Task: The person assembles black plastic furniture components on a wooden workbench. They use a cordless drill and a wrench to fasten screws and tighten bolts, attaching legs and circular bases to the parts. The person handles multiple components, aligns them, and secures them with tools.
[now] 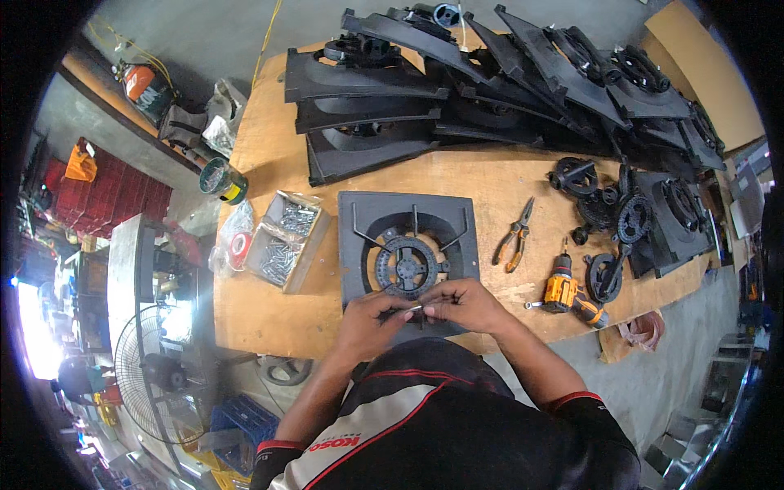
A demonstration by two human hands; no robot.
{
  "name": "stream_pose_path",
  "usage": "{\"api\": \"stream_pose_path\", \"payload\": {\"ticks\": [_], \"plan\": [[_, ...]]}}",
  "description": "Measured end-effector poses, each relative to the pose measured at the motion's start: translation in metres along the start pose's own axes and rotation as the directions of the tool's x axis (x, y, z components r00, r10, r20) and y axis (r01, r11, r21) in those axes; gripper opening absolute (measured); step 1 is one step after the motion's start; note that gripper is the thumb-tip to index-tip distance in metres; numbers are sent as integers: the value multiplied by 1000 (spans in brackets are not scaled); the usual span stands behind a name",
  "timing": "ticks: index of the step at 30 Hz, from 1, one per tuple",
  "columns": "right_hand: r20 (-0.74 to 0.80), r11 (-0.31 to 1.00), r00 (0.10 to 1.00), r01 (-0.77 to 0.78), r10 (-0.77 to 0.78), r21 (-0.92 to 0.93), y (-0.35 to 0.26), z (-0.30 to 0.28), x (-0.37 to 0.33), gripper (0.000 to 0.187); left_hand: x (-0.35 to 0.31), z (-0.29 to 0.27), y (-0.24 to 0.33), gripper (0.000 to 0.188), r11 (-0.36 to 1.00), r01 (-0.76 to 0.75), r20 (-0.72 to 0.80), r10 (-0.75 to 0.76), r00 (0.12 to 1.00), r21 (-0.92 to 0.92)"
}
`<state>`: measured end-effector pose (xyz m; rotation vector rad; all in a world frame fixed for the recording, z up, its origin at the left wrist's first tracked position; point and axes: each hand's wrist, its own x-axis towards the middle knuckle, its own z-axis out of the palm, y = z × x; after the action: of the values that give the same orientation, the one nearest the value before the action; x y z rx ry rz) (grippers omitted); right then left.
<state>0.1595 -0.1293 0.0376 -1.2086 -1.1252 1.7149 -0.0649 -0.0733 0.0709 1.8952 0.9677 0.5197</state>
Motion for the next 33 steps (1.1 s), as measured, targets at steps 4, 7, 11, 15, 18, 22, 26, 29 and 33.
{"api": "stream_pose_path", "payload": {"ticks": [4, 7, 11, 15, 18, 22, 26, 29, 33], "plan": [[12, 1000, 1000, -6, 5, 15, -1, 8, -8, 29, -8, -1, -9, 18, 996, -44, 76, 38, 996, 74], [-37, 997, 999, 21, -24, -80, 2, 14, -11, 24, -12, 2, -7, 19, 1000, -13, 90, 11, 996, 21], [-111, 965, 993, 13, -43, -262, 11, 10, -18, 23, -10, 1, -18, 29, 972, -123, -76, 140, 987, 199], [-462, 828, 852, -63, -247, -558, 39, -33, -14, 28, 25, -38, -44, 53, 989, 96, -514, -142, 846, -114], [-484, 620, 768, -147, -420, -771, 65, -55, 2, 28, 32, -60, -103, 56, 843, 451, 4, -471, 882, -292], [-496, 535, 776, -247, -390, -808, 73, -56, 18, 27, 38, -44, -126, 46, 738, 464, 264, -382, 886, -489], [-429, 422, 772, -231, -469, -877, 77, -51, 29, 27, 37, -50, -117, 42, 656, 512, 365, -361, 858, -555], [-372, 341, 801, -224, -470, -913, 71, -50, 30, 27, 31, -50, -115, 39, 579, 485, 372, -312, 874, -655], [-360, 330, 837, -232, -411, -915, 62, -47, 33, 25, 27, -53, -123, 49, 571, 490, 407, -278, 870, -658]]}}
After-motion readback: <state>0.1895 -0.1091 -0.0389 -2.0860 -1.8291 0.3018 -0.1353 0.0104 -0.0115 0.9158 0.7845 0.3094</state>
